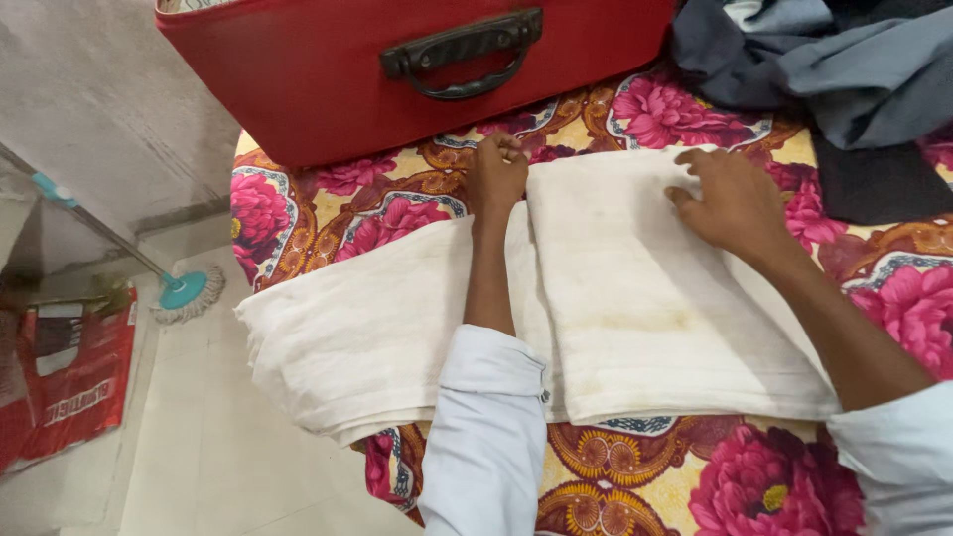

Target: The person folds a white cloth by hand on a floral patterned table, smoothing the surface and repeatedly doubling the fabric over until it forms a square stack.

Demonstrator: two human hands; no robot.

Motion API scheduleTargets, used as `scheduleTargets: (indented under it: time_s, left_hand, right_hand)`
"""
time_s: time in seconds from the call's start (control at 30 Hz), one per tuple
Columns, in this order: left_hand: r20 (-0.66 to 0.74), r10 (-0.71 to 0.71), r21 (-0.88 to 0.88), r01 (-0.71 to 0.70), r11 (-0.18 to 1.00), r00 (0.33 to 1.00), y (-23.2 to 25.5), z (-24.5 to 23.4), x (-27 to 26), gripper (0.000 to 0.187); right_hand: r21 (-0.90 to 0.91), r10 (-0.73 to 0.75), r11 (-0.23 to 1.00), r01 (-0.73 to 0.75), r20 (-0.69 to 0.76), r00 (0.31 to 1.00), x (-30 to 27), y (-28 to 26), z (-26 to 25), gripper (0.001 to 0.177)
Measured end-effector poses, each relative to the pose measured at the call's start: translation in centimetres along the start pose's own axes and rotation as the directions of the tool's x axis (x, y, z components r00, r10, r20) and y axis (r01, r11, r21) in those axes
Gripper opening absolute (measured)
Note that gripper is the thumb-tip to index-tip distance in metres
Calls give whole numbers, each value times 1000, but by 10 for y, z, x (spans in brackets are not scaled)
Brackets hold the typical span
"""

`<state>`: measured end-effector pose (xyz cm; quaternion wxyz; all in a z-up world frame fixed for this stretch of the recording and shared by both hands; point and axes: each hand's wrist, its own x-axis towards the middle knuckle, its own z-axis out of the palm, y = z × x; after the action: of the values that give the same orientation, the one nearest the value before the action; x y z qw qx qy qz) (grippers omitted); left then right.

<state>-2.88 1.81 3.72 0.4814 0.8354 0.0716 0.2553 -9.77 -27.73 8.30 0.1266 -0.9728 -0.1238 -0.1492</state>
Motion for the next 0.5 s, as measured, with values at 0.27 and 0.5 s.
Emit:
scheduleTargets:
  time_s: [0.27,0.5]
  left_hand:
    - [66,531,-123,-521,844,845,89,35,-46,13]
    - [397,682,-53,-726,686,615,104,109,-116,20]
  right_hand:
    - [150,261,951,-270,80,962,-93,63,-43,53]
    - [87,375,918,-386,117,919,-181,56,-59,50]
